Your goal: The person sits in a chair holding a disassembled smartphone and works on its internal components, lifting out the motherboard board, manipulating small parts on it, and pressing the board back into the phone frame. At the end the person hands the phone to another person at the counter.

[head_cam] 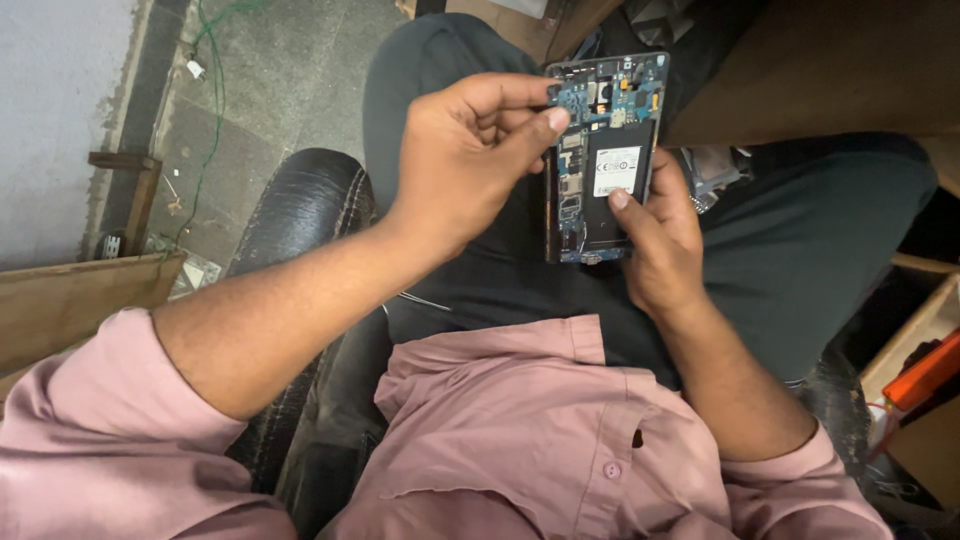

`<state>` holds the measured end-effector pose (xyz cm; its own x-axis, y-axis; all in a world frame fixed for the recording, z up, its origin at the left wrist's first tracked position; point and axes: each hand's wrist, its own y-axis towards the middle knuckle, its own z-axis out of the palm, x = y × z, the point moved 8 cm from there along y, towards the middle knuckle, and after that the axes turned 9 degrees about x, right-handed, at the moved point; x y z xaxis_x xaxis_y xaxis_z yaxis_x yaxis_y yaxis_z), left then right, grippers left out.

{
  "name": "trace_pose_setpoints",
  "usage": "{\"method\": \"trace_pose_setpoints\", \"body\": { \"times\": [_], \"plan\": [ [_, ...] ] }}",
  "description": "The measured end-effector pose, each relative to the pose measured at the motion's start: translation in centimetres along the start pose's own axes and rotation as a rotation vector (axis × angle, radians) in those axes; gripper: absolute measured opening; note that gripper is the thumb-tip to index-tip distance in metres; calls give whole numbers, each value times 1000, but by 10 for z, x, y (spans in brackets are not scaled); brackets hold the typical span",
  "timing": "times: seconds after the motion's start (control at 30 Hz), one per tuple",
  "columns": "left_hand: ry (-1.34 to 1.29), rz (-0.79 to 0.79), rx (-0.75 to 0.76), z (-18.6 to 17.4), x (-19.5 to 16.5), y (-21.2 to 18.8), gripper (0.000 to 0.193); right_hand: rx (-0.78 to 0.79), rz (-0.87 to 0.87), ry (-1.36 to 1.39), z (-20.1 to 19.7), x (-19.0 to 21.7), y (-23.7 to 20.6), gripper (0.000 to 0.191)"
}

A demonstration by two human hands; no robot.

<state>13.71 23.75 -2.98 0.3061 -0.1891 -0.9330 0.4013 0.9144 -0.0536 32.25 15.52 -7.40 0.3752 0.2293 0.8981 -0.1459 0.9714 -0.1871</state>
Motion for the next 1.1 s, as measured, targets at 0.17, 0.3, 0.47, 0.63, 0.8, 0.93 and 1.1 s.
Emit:
{"method": "trace_pose_setpoints", "body": {
  "times": [0.17,0.3,0.47,0.63,0.8,0.93,1.1],
  "plan": [
    [3,12,20,-1,-2,1,23,5,-18,-13,2,2,2,38],
    [38,44,12,1,-7,1,23,29,-27,-10,8,4,5,39],
    [333,170,-82,-1,-29,-6,19,73,52,143,16,1,7,43],
    [434,240,-97,-1,-42,-10,18,105,75,231,24,-2,9,42],
    [489,274,-111,-2,-49,-11,18,112,76,244,26,-5,10,42],
    [434,240,-105,-6,-46,-11,17,120,80,220,26,-7,9,43],
    [471,236,-101,-6,-47,-12,17,98,74,165,24,-12,9,44]
  ]
}}
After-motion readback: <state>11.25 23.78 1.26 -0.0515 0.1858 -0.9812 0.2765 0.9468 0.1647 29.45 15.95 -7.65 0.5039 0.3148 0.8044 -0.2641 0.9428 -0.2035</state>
